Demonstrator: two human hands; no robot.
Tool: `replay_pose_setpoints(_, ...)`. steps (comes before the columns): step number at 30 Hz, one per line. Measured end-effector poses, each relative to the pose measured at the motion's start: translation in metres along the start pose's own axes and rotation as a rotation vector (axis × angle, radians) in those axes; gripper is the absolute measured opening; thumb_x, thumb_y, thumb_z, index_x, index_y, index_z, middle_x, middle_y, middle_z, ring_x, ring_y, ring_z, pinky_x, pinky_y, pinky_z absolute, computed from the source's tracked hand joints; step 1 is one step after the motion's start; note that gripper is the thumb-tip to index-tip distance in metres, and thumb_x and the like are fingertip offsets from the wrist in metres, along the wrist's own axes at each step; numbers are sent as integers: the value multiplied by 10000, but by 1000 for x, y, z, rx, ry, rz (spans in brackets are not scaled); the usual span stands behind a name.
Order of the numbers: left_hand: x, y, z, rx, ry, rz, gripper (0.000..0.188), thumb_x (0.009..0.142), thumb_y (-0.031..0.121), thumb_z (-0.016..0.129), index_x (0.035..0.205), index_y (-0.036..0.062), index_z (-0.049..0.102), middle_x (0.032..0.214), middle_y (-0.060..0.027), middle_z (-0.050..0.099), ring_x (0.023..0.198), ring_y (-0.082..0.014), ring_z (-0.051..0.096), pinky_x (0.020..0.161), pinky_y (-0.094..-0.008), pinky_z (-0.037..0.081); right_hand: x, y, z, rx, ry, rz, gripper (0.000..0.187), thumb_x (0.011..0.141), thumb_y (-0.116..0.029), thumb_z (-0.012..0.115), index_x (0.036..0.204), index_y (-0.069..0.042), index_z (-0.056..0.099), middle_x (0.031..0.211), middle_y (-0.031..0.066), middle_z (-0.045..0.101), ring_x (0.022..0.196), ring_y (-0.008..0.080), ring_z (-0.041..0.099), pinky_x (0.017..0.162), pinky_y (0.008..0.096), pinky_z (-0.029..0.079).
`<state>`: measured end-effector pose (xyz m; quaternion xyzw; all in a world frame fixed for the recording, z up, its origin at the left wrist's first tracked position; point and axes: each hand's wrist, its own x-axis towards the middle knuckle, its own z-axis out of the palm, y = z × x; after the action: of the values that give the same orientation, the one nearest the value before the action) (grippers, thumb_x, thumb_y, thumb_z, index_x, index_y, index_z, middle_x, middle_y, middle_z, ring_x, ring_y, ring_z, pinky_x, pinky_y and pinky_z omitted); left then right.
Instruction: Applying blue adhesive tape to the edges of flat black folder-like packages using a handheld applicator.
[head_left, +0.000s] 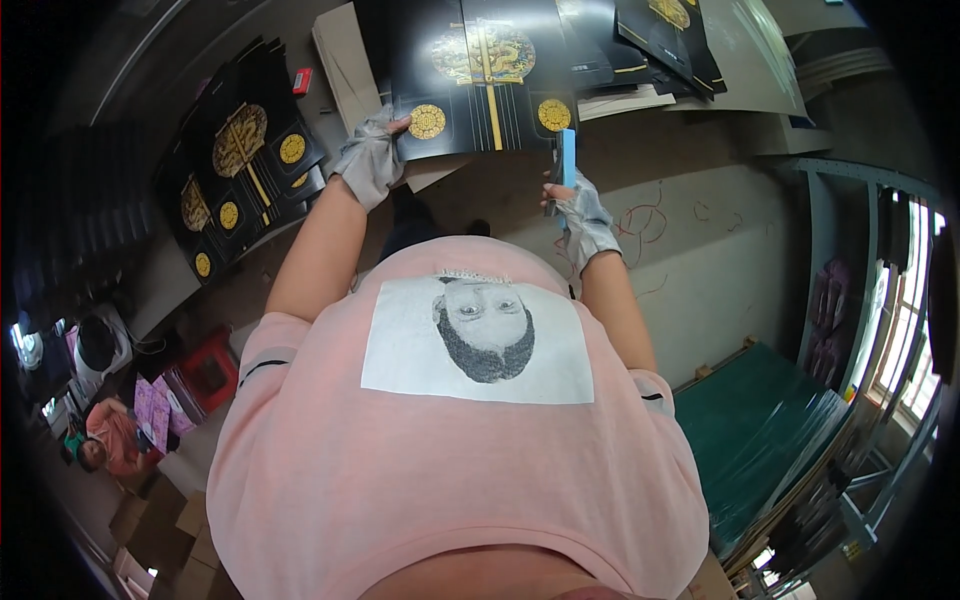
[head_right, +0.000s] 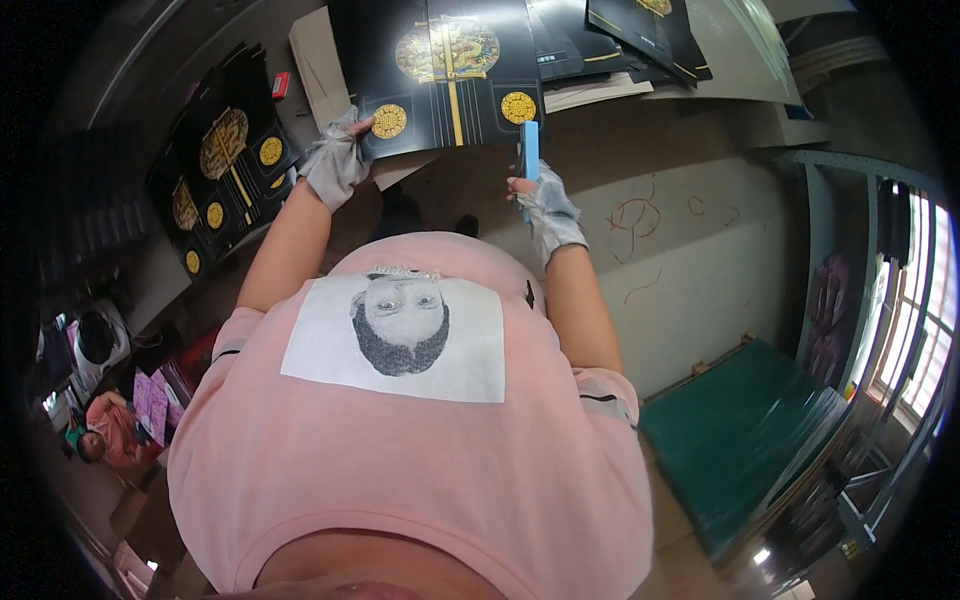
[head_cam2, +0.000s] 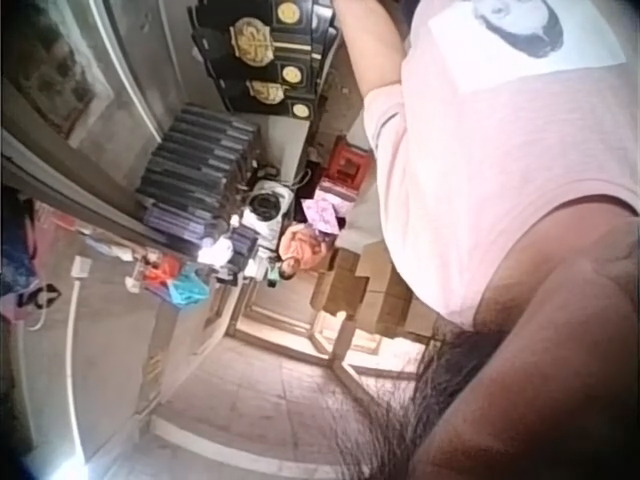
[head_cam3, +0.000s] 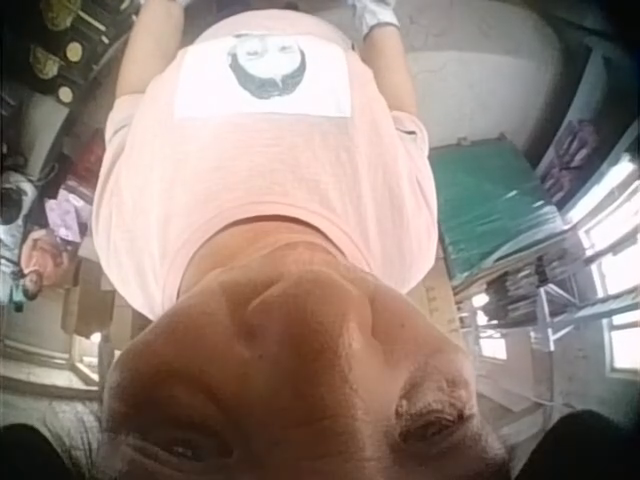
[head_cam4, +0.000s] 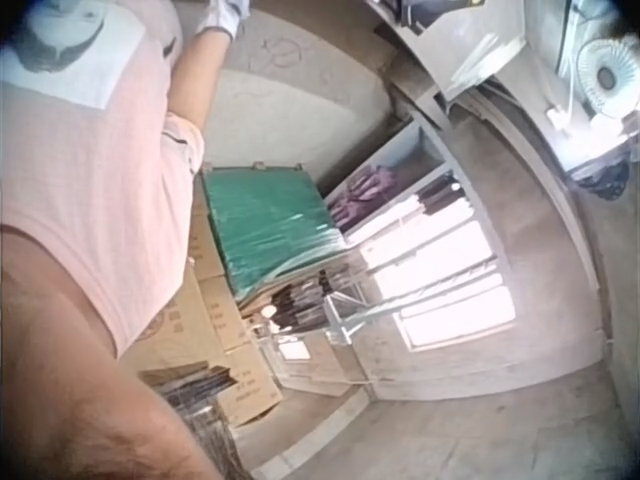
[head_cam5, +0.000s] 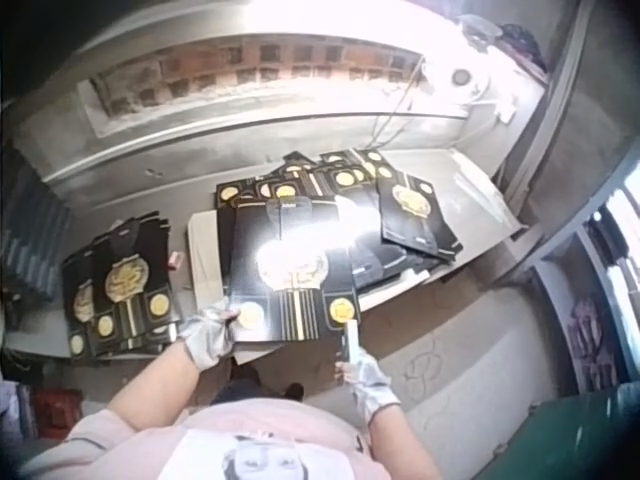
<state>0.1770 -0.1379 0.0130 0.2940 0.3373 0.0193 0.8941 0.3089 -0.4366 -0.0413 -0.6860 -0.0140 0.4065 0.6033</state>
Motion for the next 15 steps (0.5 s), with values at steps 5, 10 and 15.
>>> replay_pose_setpoints(5, 3, 3, 3, -74, 21, -81, 252, 839, 131, 585, 1074, 40, 587, 1050, -56, 633, 991, -179, 596, 917, -401, 467, -1, -2, -2, -37, 7, 22, 421, 740, -24, 625, 1143, 9, 510, 946, 84, 570, 649, 153, 583, 567, 264, 493)
replay_pose_setpoints(10, 28, -3, -25, -63, -35, -92, 260, 864, 130, 550, 1103, 31, 573, 1083, -98, 624, 994, -204, 608, 903, -372, 491, -3, -2, -1, 19, 3, -23, 440, 748, -26, 621, 1168, 18, 496, 976, 89, 563, 696, 157, 587, 595, 270, 502)
replay_pose_setpoints(15, 29, -2, -13, -111, -59, -88, 276, 872, 124, 542, 1123, 10, 558, 1079, -138, 621, 941, -226, 632, 839, -332, 530, -6, -5, -3, 48, -34, -66, 442, 756, -35, 618, 1174, 29, 490, 983, 93, 558, 706, 161, 585, 614, 274, 506)
